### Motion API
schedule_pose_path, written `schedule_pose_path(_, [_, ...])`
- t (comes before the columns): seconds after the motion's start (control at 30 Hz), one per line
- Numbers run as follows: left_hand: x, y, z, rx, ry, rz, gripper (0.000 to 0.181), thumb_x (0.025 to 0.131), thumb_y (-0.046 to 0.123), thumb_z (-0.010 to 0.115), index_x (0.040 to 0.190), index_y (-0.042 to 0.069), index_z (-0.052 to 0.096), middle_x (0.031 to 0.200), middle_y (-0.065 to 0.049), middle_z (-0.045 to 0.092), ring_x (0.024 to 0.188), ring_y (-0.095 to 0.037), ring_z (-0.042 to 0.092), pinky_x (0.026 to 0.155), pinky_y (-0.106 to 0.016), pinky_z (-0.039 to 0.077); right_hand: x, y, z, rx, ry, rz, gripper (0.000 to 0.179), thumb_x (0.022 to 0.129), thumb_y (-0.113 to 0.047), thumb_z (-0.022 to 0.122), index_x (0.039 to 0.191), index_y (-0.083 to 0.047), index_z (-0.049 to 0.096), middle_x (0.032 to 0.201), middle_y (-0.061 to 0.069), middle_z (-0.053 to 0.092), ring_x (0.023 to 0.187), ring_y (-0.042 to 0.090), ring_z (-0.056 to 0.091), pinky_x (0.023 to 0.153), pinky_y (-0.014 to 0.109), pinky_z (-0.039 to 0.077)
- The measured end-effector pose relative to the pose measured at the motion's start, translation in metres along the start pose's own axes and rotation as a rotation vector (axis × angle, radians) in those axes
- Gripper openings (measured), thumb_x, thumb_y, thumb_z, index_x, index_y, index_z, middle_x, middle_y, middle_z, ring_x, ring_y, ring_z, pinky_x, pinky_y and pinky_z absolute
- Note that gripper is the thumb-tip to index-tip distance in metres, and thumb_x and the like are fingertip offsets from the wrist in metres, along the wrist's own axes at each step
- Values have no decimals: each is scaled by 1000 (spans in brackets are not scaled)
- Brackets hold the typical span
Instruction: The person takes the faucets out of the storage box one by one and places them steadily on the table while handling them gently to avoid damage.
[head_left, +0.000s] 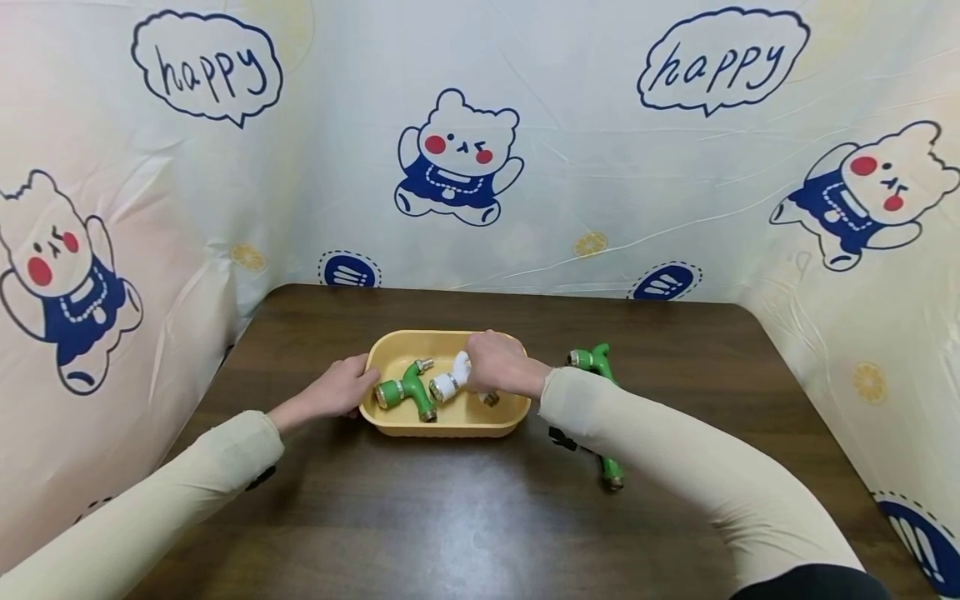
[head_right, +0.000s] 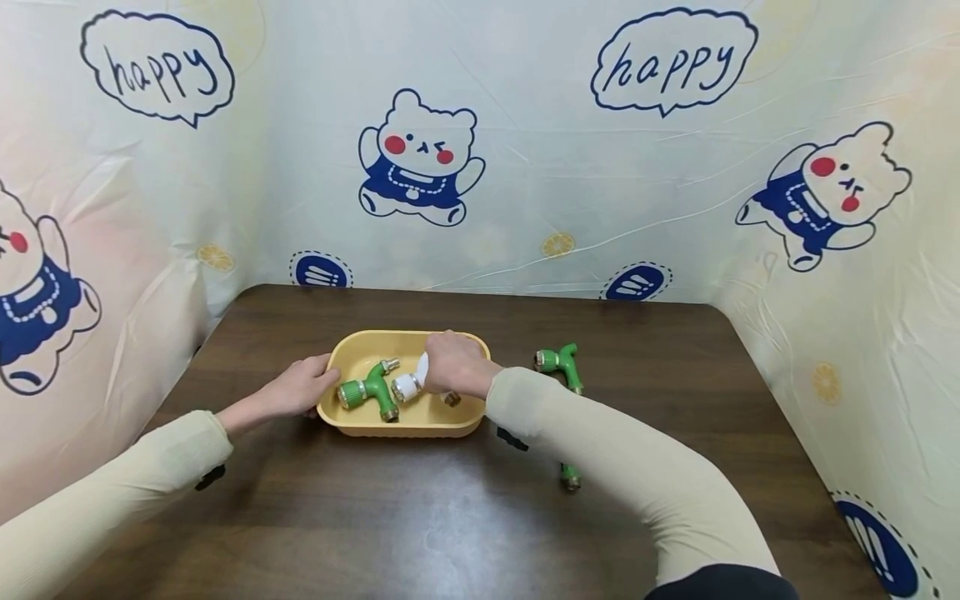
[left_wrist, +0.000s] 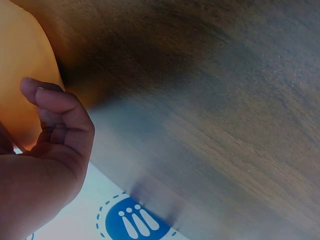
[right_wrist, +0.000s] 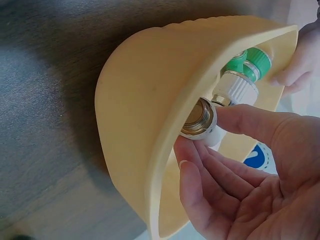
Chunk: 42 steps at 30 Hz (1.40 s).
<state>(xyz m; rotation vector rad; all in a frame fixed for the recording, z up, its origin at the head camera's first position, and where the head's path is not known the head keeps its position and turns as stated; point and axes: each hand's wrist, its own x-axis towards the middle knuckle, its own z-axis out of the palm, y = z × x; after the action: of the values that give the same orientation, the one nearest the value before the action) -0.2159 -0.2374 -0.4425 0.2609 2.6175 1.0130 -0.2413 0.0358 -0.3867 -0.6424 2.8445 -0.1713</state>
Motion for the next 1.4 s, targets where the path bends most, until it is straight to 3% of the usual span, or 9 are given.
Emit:
schedule_pose_path(0.37, [-3, 2, -1, 7, 6, 7, 37, 109, 15, 40, 133, -11, 51, 70, -9, 61, 49, -19, 57, 46, -34, 51, 0, 1, -4, 14, -45, 23, 21, 84, -18, 82, 76, -14, 63, 71, 1, 54, 60, 16, 51, 48, 31, 46])
schedule_pose_path(1.4, [-3, 4, -1, 12, 10, 10, 35, 108, 14, 40, 130, -10, 52, 69, -9, 61, 50, -19, 57, 46, -34, 51, -8, 10, -9, 60, -33, 45, 36, 82, -14, 82, 66, -16, 50, 62, -1, 46, 52, 14, 47, 44, 29, 41])
